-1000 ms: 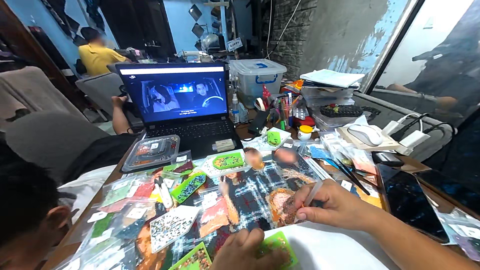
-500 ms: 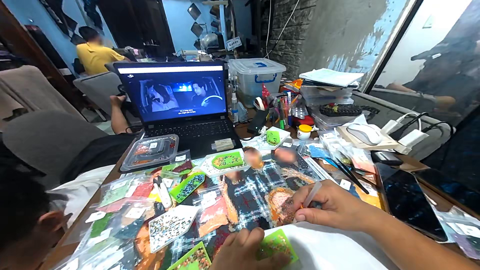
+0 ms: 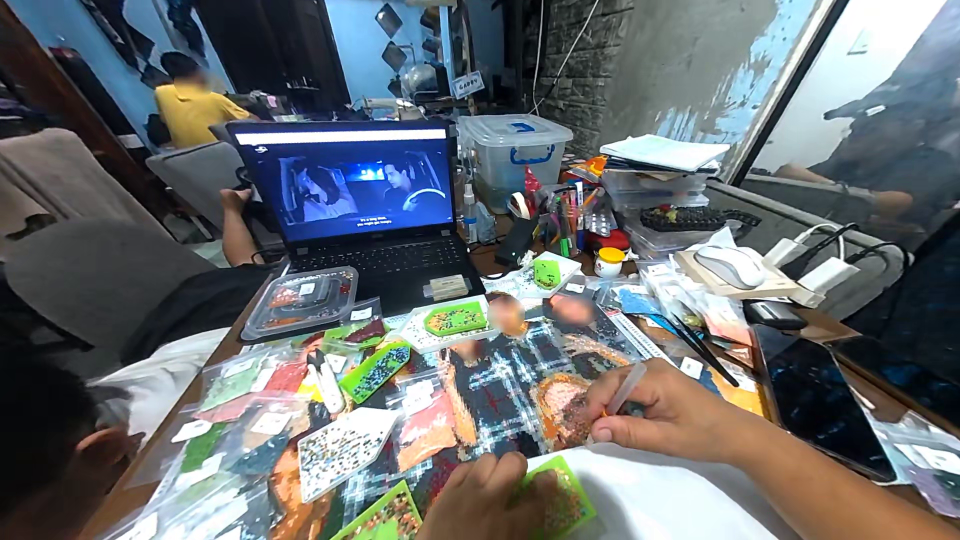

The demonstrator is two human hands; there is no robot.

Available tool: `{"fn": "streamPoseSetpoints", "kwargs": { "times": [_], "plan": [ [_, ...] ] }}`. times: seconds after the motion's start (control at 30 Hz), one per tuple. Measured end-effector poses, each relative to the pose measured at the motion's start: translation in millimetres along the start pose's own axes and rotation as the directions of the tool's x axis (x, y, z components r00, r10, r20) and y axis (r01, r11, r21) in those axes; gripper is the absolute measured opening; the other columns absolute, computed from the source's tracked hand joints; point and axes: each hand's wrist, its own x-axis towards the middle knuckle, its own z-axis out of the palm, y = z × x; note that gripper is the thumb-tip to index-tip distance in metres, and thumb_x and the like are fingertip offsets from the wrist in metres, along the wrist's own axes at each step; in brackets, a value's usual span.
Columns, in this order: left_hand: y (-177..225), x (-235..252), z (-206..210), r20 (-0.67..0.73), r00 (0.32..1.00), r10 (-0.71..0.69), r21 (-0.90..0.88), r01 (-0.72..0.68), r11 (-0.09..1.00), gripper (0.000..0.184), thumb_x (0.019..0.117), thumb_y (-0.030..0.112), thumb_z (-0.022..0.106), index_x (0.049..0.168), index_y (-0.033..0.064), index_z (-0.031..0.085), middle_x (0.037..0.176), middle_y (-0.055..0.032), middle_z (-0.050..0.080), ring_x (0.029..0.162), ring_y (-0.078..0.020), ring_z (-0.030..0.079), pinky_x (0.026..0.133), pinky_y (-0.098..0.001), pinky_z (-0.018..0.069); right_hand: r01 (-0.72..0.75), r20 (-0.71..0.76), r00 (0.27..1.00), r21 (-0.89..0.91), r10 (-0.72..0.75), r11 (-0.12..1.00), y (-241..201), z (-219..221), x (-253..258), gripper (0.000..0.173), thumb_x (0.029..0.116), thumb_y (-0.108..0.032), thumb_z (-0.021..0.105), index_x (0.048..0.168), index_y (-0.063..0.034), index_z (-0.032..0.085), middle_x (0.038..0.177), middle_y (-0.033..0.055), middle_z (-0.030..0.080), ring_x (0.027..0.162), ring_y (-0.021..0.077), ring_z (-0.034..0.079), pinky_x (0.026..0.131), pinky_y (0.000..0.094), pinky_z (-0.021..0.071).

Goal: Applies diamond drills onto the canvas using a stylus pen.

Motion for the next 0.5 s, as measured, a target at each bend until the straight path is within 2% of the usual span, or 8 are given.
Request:
{"fn": "streamPoseSetpoints", "kwargs": {
  "times": [0.1, 0.3, 0.5],
  "plan": [
    [-1.5, -0.1, -0.6, 0.012, 1.000, 0.002, -0.011, -0.002, 1.000, 0.036, 0.0987, 0.023, 0.061, 0.132, 0.0109, 0.071, 0.113, -0.0229, 0.066, 0.094, -0.0405, 0.065, 0.078, -0.0530, 0.0524, 0.002, -0.002, 1.000, -0.001, -0.002, 1.000, -0.3, 0.6, 0.3, 0.026, 0.1031, -0.026, 0.062, 0.097, -0.0013, 0.068, 0.080, -0.0003, 0.066, 0.074, -0.0058, 0.059, 0.068, 0.0091, 0.0489],
    [-3.1, -0.2, -0.9, 0.009, 1.000, 0.030, -0.038, -0.029, 0.999, 0.032, 0.1014, 0.026, 0.057, 0.129, 0.0249, 0.074, 0.111, -0.0231, 0.065, 0.093, -0.0401, 0.064, 0.076, -0.0527, 0.0518, 0.012, -0.005, 1.000, 0.012, -0.012, 1.000, -2.5, 1.5, 0.3, 0.026, 0.1033, -0.026, 0.062, 0.097, -0.0013, 0.068, 0.082, -0.0002, 0.067, 0.076, -0.0056, 0.060, 0.069, 0.0096, 0.0500],
    [-3.5, -1.0, -1.2, 0.025, 0.999, 0.039, -0.043, -0.038, 0.998, 0.032, 0.1025, 0.027, 0.056, 0.129, 0.0291, 0.073, 0.115, -0.0256, 0.064, 0.097, -0.0416, 0.063, 0.077, -0.0541, 0.0509, 0.005, -0.002, 1.000, 0.013, -0.005, 1.000, -3.0, 1.7, 0.1, 0.026, 0.1034, -0.025, 0.062, 0.097, -0.0009, 0.068, 0.082, 0.0006, 0.067, 0.076, -0.0049, 0.060, 0.069, 0.0097, 0.0494]
  ]
}}
